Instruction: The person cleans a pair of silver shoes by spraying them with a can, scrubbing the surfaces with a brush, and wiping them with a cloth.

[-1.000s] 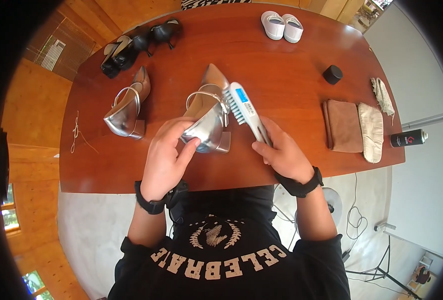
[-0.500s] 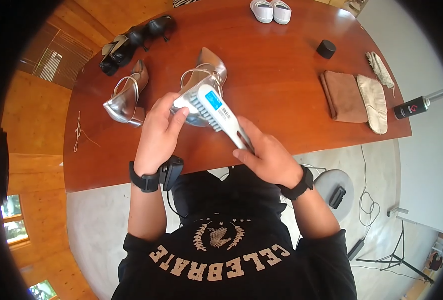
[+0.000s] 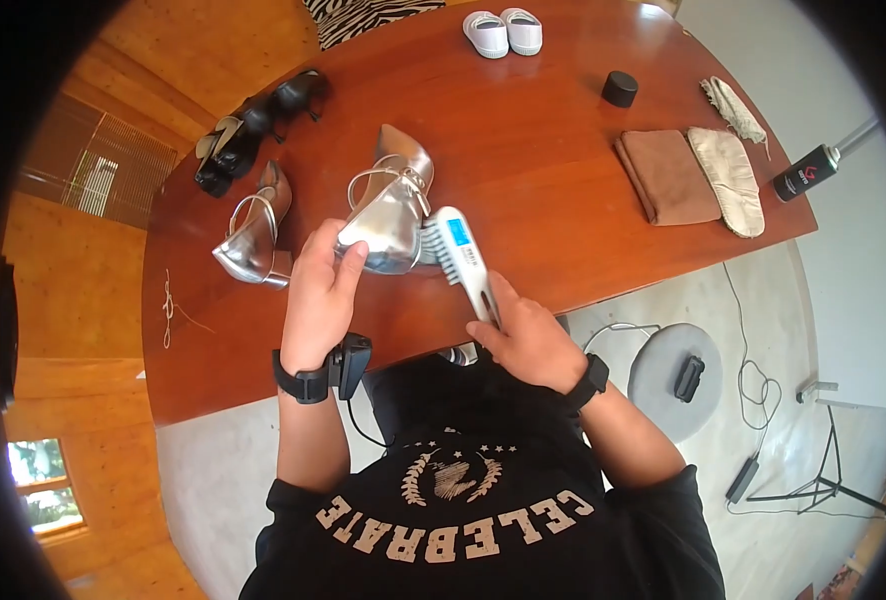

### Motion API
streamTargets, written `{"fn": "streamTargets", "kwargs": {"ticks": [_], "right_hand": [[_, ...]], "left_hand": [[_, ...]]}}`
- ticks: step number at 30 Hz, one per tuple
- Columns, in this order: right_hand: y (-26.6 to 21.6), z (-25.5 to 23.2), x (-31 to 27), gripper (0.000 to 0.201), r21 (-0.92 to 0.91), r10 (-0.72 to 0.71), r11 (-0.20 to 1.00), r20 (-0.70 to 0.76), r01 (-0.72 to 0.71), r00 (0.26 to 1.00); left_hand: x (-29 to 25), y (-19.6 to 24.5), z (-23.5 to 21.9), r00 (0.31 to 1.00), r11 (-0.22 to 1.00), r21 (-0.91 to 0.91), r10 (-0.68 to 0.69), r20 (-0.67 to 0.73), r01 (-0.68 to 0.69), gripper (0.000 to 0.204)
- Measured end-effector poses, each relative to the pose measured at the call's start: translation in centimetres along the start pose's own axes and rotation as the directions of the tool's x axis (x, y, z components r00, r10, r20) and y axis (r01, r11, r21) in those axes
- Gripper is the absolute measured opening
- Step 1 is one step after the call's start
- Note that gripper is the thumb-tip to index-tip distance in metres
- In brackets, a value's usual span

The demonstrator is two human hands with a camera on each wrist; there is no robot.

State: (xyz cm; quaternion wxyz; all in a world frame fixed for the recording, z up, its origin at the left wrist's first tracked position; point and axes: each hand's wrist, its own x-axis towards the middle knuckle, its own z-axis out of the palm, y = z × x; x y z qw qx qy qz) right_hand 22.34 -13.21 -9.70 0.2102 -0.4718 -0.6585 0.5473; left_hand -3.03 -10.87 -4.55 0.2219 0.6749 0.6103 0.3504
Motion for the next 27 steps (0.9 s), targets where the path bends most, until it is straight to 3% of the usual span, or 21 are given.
{"fn": "streamTargets", "kwargs": {"ticks": [2, 5, 13, 17, 18, 21, 25, 27], "right_hand": [[-0.8, -0.3, -0.1, 0.058, -0.003, 0.065, 0.998, 0.008, -0.065, 0.998], [-0.8, 0.2, -0.6, 0.06, -0.14, -0.11, 0.984, 0.016, 0.111, 0.994], [-1.0, -1.3, -0.7, 0.055, -0.085, 0.058, 0.995, 0.032, -0.055, 0.998], [-1.4, -1.0, -1.0, 0.057, -0.157, -0.178, 0.971, 0.027, 0.18, 0.984], [-1.1, -1.1, -0.9, 0.061, -0.217, -0.188, 0.957, 0.039, 0.191, 0.981], [-1.3, -1.9, -0.1, 0.065, -0.245, 0.015, 0.97, 0.028, -0.007, 0.999], [-1.2, -2.4, 0.2, 0.066, -0.213, -0.066, 0.974, 0.07, 0.08, 0.995], [-1.8, -2.7, 0.8, 0.066, -0.186, -0.01, 0.982, 0.073, 0.023, 0.997]], "left_hand": [[0.0, 0.0, 0.0, 1.0, 0.999, 0.02, 0.026, -0.003, -0.026, 0.026], [0.0, -0.3, 0.1, 0.997, 0.997, 0.042, 0.069, -0.024, -0.068, 0.025], [-0.3, 0.0, -1.0, 0.999, 0.999, 0.032, -0.009, 0.047, 0.007, 0.027], [0.1, 0.2, -1.4, 0.998, 0.998, 0.054, 0.041, 0.042, -0.043, 0.027], [0.1, 0.0, -1.5, 0.999, 1.0, 0.022, -0.009, 0.042, 0.008, 0.026], [0.3, 0.4, -2.4, 0.988, 0.992, 0.024, -0.122, 0.099, 0.121, 0.025], [0.2, -0.4, -3.0, 0.966, 0.974, -0.017, -0.224, 0.131, 0.228, 0.025], [-0.1, -1.4, -3.0, 0.965, 0.97, -0.062, -0.227, 0.131, 0.237, 0.024]]}}
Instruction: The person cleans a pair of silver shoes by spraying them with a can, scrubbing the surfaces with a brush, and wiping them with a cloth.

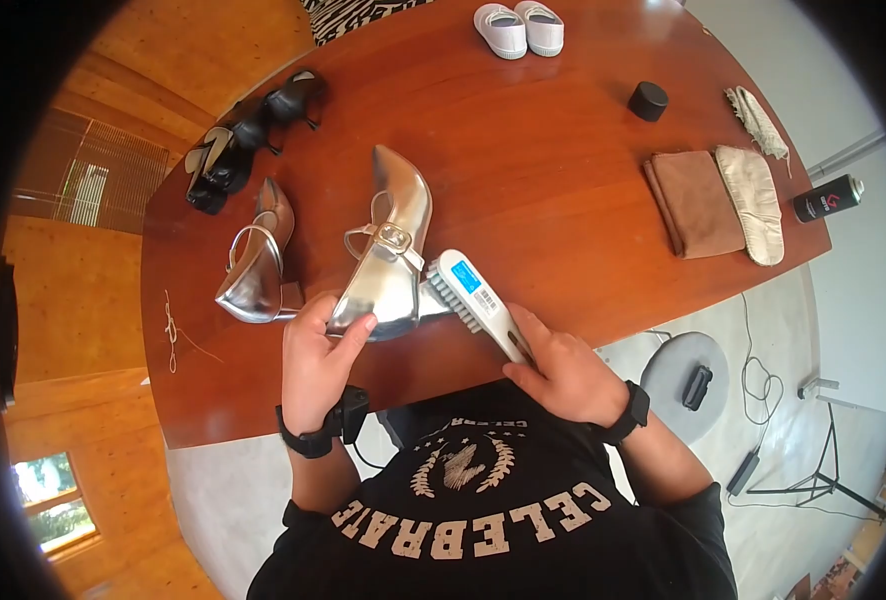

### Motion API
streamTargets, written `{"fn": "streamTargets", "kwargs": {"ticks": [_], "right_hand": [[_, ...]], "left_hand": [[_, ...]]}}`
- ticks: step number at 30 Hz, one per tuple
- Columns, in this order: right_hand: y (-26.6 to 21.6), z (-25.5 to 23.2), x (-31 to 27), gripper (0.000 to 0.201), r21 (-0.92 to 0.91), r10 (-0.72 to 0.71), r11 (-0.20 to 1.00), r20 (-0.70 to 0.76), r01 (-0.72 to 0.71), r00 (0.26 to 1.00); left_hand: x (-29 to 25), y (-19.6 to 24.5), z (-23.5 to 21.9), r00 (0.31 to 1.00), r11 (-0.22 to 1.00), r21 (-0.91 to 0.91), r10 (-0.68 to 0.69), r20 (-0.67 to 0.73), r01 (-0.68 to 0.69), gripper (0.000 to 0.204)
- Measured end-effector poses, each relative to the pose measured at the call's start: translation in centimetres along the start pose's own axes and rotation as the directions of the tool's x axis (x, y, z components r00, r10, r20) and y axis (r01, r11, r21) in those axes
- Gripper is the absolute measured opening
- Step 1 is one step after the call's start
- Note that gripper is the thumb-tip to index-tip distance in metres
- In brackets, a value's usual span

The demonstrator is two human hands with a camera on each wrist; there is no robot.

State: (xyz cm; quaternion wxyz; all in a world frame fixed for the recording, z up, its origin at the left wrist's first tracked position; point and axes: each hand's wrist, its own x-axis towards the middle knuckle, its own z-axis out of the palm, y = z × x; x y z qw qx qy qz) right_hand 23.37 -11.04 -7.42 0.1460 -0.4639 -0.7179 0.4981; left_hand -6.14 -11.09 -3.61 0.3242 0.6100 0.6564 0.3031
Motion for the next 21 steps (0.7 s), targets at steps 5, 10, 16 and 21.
{"fn": "streamTargets", "kwargs": {"ticks": [5, 10, 16, 21], "right_hand": [[-0.5, 0.3, 2.5, 0.063, 0.043, -0.037, 0.998, -0.013, 0.037, 0.999], [-0.8, 0.0, 5.5, 0.062, 0.061, 0.026, 0.998, -0.02, -0.025, 0.999], [-1.5, 0.0, 5.0, 0.061, 0.099, 0.001, 0.995, 0.071, -0.008, 0.998], [-1.6, -0.3, 5.5, 0.059, 0.161, 0.071, 0.983, 0.095, -0.086, 0.993]], "left_hand": [[-0.1, -0.7, -0.5, 0.999, 0.999, -0.025, 0.026, 0.019, -0.025, 0.027], [0.0, -0.8, -0.5, 0.999, 0.997, -0.069, 0.023, 0.023, -0.022, 0.027], [0.2, -1.5, -0.7, 0.998, 0.999, -0.044, 0.004, 0.061, -0.002, 0.026], [0.6, -0.8, -1.1, 0.995, 0.996, 0.055, 0.066, 0.072, -0.07, 0.027]]}}
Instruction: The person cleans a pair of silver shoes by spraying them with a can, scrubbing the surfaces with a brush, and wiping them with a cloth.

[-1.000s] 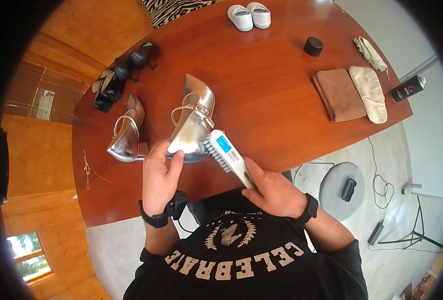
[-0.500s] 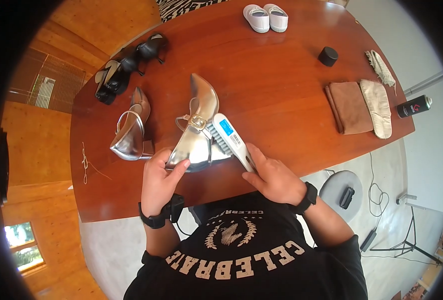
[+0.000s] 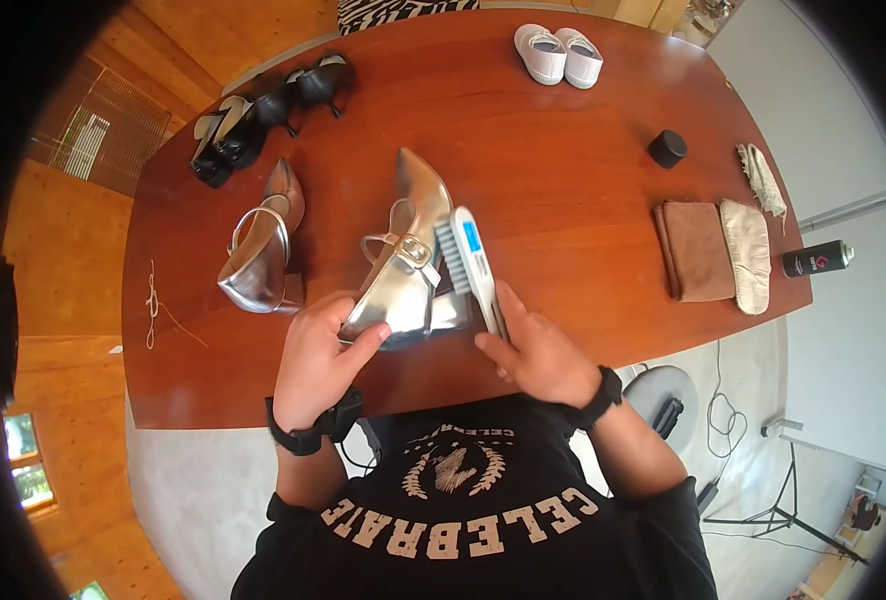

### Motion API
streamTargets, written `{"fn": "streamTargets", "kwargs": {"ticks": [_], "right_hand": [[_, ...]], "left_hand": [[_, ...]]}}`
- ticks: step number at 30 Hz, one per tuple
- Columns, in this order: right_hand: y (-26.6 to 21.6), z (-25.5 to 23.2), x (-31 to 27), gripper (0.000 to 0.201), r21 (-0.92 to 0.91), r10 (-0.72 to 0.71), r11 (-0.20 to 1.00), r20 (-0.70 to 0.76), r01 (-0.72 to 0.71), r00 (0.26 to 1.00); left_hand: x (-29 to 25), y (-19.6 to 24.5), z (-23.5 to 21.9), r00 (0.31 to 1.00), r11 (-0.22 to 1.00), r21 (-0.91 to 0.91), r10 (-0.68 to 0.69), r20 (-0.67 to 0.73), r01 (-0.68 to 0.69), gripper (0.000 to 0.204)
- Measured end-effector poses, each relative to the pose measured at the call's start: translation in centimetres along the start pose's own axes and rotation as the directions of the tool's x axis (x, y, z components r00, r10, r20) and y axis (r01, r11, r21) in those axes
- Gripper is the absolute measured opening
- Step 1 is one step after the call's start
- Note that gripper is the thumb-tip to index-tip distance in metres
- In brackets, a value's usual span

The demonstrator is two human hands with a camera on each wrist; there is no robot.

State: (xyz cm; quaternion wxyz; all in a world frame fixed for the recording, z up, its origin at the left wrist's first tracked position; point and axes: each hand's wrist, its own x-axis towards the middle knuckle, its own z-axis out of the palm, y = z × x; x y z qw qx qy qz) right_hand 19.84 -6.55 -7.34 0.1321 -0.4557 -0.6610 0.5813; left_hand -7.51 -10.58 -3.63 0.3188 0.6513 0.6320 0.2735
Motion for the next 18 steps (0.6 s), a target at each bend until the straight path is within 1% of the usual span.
{"fn": "streamTargets", "kwargs": {"ticks": [3, 4, 7, 10, 13, 14, 17, 18], "right_hand": [[0.3, -0.7, 2.8, 0.058, 0.139, -0.028, 0.99, -0.07, 0.037, 0.997], [0.5, -0.9, 3.4, 0.057, 0.153, -0.012, 0.988, -0.07, 0.022, 0.997], [0.3, -0.2, 2.5, 0.059, 0.222, -0.007, 0.975, -0.047, 0.017, 0.999], [-0.4, 0.4, -0.2, 0.063, 0.11, 0.047, 0.993, -0.018, -0.045, 0.999], [1.3, 0.4, -0.9, 0.066, 0.142, -0.001, 0.99, 0.026, -0.003, 1.0], [1.3, 0.2, -0.9, 0.067, 0.177, 0.009, 0.984, 0.014, -0.011, 1.0], [0.6, -0.3, 0.3, 0.065, 0.206, 0.032, 0.978, 0.005, -0.032, 0.999], [0.6, -0.6, 0.9, 0.064, 0.226, 0.016, 0.974, -0.011, -0.013, 1.0]], "left_hand": [[0.4, -0.2, 0.2, 0.998, 0.993, 0.097, 0.067, 0.008, -0.067, 0.029], [0.4, 0.0, 0.1, 0.998, 0.993, 0.102, 0.067, 0.01, -0.067, 0.03], [0.2, 0.1, 0.2, 0.998, 0.993, 0.101, 0.059, 0.01, -0.06, 0.03], [0.2, -0.2, 0.3, 0.998, 0.995, 0.081, 0.064, -0.005, -0.064, 0.03], [0.3, 0.0, 0.3, 0.997, 0.993, 0.085, 0.082, -0.002, -0.082, 0.03], [0.5, 0.0, 0.3, 0.996, 0.991, 0.094, 0.093, -0.002, -0.092, 0.029], [0.6, 0.4, 0.4, 0.993, 0.989, 0.092, 0.118, 0.004, -0.118, 0.029], [0.7, 0.6, 0.4, 0.992, 0.989, 0.086, 0.125, 0.003, -0.124, 0.029]]}}
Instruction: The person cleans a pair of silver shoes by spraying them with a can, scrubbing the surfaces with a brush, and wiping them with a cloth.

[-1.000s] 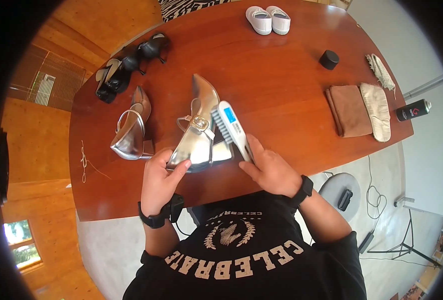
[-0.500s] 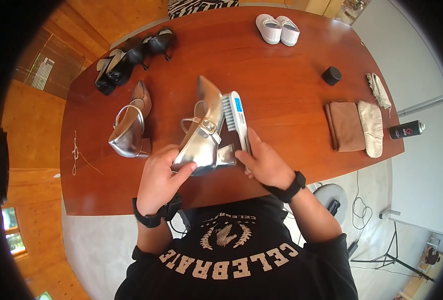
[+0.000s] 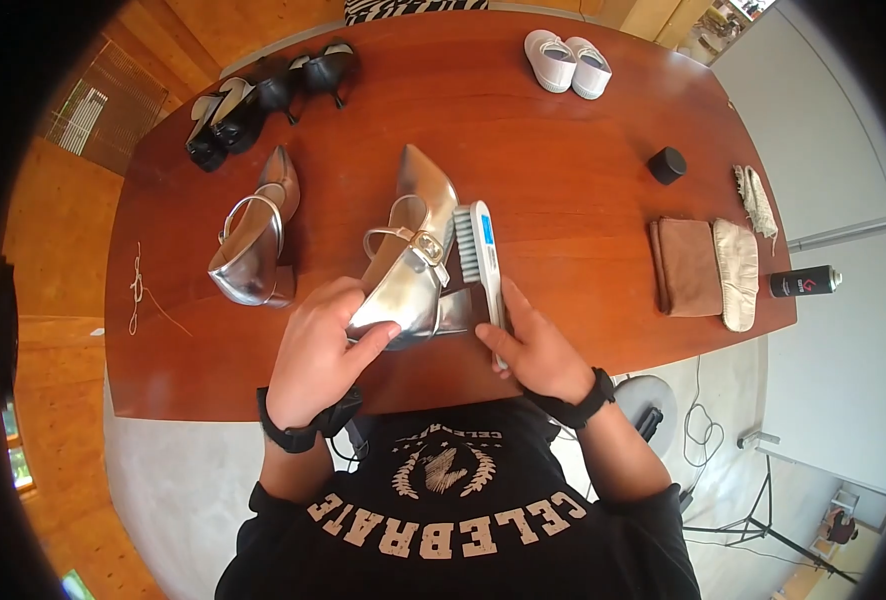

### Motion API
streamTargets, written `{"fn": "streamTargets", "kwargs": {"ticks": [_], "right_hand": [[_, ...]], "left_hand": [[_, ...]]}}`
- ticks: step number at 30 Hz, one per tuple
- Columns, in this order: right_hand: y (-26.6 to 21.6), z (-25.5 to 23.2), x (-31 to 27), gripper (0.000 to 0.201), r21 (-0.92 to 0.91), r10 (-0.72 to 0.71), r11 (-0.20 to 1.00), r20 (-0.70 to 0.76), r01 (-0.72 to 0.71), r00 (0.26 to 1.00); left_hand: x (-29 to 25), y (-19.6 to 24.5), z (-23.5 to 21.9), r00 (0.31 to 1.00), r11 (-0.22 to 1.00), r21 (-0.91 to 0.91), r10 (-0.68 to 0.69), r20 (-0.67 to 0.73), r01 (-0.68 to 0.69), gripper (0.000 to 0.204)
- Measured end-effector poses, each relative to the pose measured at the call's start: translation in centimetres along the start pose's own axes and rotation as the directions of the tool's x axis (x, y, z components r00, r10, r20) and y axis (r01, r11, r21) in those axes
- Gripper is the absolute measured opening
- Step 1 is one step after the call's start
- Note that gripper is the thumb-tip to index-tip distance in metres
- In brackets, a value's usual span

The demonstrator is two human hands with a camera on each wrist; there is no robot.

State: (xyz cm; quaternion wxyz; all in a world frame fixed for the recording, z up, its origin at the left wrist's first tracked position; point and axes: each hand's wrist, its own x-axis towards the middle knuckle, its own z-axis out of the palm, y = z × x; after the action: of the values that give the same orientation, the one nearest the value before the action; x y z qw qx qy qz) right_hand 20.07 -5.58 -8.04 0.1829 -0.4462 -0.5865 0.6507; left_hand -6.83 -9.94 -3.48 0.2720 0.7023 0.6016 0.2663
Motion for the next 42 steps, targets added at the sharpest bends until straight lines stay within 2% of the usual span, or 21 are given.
{"fn": "streamTargets", "kwargs": {"ticks": [5, 6, 9, 10, 13, 16, 20, 23, 26, 29, 30, 33, 36, 39, 40, 42], "right_hand": [[0.0, -1.2, 3.3, 0.059, 0.051, -0.092, 0.994, -0.112, 0.099, 0.989], [-0.6, -1.2, 3.8, 0.058, 0.035, -0.072, 0.996, -0.186, 0.08, 0.98], [-1.8, -3.1, 6.0, 0.057, 0.007, -0.075, 0.997, -0.167, 0.078, 0.983], [-2.9, -3.6, 6.5, 0.054, -0.059, -0.045, 0.998, -0.166, 0.035, 0.985], [-4.7, -4.5, 8.0, 0.051, -0.136, -0.152, 0.982, -0.148, 0.132, 0.977], [-5.7, -5.0, 9.8, 0.05, -0.222, -0.207, 0.96, -0.164, 0.169, 0.964], [-5.7, -5.8, 11.0, 0.051, -0.313, -0.303, 0.913, -0.091, 0.261, 0.949], [-6.3, -5.9, 10.2, 0.052, -0.237, -0.347, 0.911, -0.001, 0.337, 0.938], [-6.5, -6.4, 9.8, 0.053, -0.388, -0.328, 0.874, -0.032, 0.291, 0.944], [-6.7, -6.8, 7.9, 0.054, -0.358, -0.25, 0.901, 0.033, 0.245, 0.968], [-7.0, -6.6, 7.1, 0.055, -0.336, -0.273, 0.897, 0.09, 0.288, 0.958], [-5.4, -7.0, 6.5, 0.058, -0.322, -0.281, 0.909, -0.003, 0.266, 0.96], [-4.7, -7.2, 5.0, 0.061, -0.403, -0.226, 0.888, 0.041, 0.223, 0.973], [-3.5, -7.0, 4.3, 0.062, -0.285, -0.298, 0.904, 0.117, 0.319, 0.947], [-3.7, -7.0, 4.2, 0.062, -0.315, -0.306, 0.895, 0.086, 0.317, 0.948], [-3.4, -7.2, 4.5, 0.061, -0.389, -0.253, 0.896, -0.047, 0.216, 0.966]], "left_hand": [[0.3, 0.3, 0.9, 0.993, 0.996, -0.047, 0.076, -0.085, -0.081, 0.029], [0.4, 0.4, 1.1, 0.99, 0.994, -0.055, 0.092, -0.107, -0.099, 0.029], [0.5, 0.7, 1.4, 0.988, 0.993, -0.062, 0.096, -0.121, -0.104, 0.03], [0.5, 0.7, 1.5, 0.99, 0.994, -0.053, 0.088, -0.11, -0.094, 0.03], [0.6, 0.7, 1.4, 0.993, 0.997, -0.023, 0.074, -0.09, -0.076, 0.03], [0.6, 0.7, 1.4, 0.992, 0.997, -0.016, 0.079, -0.095, -0.081, 0.029], [0.6, 0.6, 1.3, 0.993, 0.997, -0.017, 0.072, -0.096, -0.074, 0.029], [0.7, 0.4, 1.3, 0.993, 0.997, -0.037, 0.066, -0.1, -0.07, 0.028], [0.6, 0.4, 1.3, 0.994, 0.997, -0.037, 0.062, -0.09, -0.066, 0.027], [0.8, 0.1, 1.1, 0.994, 0.996, -0.045, 0.067, -0.089, -0.072, 0.028], [0.7, -0.1, 1.2, 0.994, 0.996, -0.054, 0.067, -0.085, -0.072, 0.028], [0.6, -0.1, 1.3, 0.991, 0.994, -0.067, 0.079, -0.108, -0.087, 0.028], [0.6, -0.2, 1.1, 0.992, 0.994, -0.07, 0.079, -0.094, -0.085, 0.028], [0.6, 0.1, 0.7, 0.998, 0.997, -0.069, 0.037, -0.045, -0.04, 0.028], [0.6, 0.1, 0.8, 0.997, 0.997, -0.065, 0.046, -0.058, -0.05, 0.028], [0.7, 0.3, 1.0, 0.994, 0.996, -0.055, 0.069, -0.084, -0.074, 0.029]]}}
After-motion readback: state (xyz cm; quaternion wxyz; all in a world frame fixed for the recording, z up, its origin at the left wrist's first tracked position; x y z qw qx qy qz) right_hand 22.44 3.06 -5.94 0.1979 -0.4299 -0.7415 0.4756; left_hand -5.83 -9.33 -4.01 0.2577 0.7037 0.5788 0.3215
